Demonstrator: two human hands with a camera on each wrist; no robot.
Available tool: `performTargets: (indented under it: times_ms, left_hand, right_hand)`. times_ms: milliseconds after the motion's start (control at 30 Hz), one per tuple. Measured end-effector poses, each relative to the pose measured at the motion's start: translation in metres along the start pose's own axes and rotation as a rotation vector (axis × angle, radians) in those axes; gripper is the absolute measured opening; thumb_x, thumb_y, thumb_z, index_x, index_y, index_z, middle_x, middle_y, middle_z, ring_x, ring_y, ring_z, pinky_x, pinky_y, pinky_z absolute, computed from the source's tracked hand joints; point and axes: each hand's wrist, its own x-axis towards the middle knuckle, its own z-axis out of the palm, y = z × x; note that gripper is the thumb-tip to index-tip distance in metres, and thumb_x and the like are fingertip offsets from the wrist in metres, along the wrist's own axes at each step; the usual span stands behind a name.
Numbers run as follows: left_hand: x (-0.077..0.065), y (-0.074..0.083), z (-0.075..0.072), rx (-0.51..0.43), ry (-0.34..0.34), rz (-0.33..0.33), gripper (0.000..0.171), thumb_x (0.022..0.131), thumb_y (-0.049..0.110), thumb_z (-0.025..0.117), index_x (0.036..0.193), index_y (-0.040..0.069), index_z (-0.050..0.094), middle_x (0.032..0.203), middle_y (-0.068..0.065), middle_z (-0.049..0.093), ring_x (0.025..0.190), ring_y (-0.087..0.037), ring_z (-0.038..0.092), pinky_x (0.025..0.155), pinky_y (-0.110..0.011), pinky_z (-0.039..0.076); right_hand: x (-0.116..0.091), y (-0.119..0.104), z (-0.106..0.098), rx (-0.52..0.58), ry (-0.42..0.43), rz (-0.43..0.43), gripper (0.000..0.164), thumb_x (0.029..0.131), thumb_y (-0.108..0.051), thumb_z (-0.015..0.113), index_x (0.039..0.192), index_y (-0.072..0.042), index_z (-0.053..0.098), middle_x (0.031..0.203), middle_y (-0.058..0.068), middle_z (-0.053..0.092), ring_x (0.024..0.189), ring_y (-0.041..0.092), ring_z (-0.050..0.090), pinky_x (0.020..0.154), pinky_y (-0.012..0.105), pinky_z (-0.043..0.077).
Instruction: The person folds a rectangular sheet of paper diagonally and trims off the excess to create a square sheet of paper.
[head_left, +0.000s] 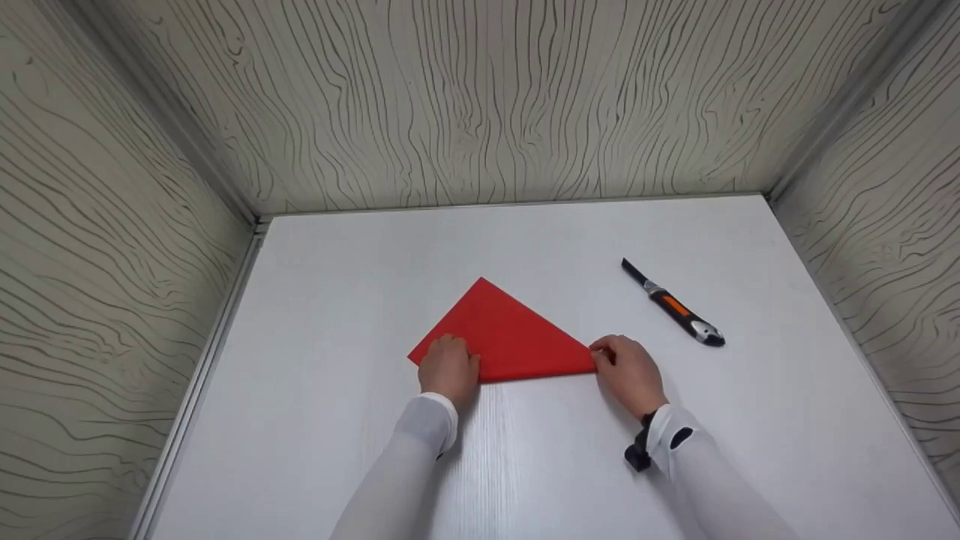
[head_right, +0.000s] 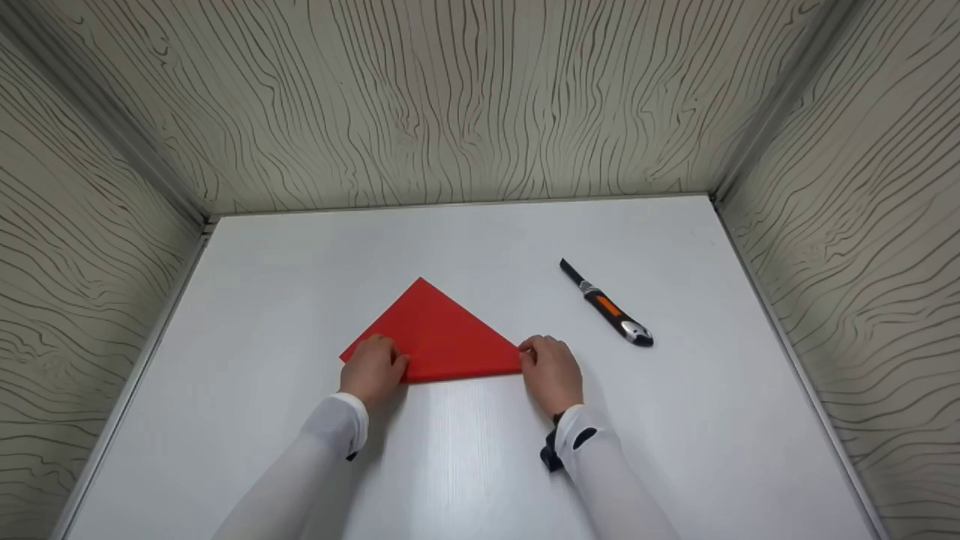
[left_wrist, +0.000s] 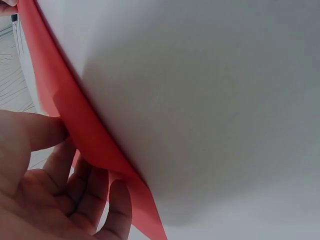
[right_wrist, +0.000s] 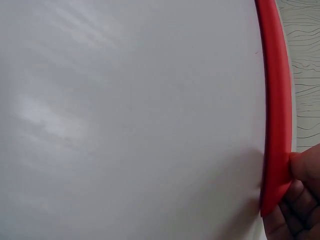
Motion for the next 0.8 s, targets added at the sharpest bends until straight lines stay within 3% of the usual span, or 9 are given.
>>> performTargets:
  times_ms: [333,800]
  left_hand:
    - [0.009,-0.002,0.005,0.049,0.006,0.005,0.034,0.082,0.031,0.085,0.103,0.007,0.072,0.095,-0.007,0.06,0.087,-0.022,0.058,0.077,-0.037,0.058]
    - [0.009,0.0,0.005,0.058,-0.008,-0.001,0.039,0.084,0.031,0.084,0.112,0.006,0.071,0.1,-0.007,0.061,0.093,-0.023,0.058,0.083,-0.039,0.059]
  right_hand:
    - [0.006,0.0,0.002,0.025,0.016,-0.005,0.018,0.099,-0.015,0.062,0.112,-0.009,0.074,0.099,0.007,0.066,0.093,0.027,0.057,0.086,0.042,0.047]
    - [-0.008,0.004,0.003,0.08,0.05,0.027,0.021,0.1,-0.015,0.064,0.119,-0.011,0.072,0.112,0.006,0.066,0.101,0.026,0.059,0.093,0.044,0.05]
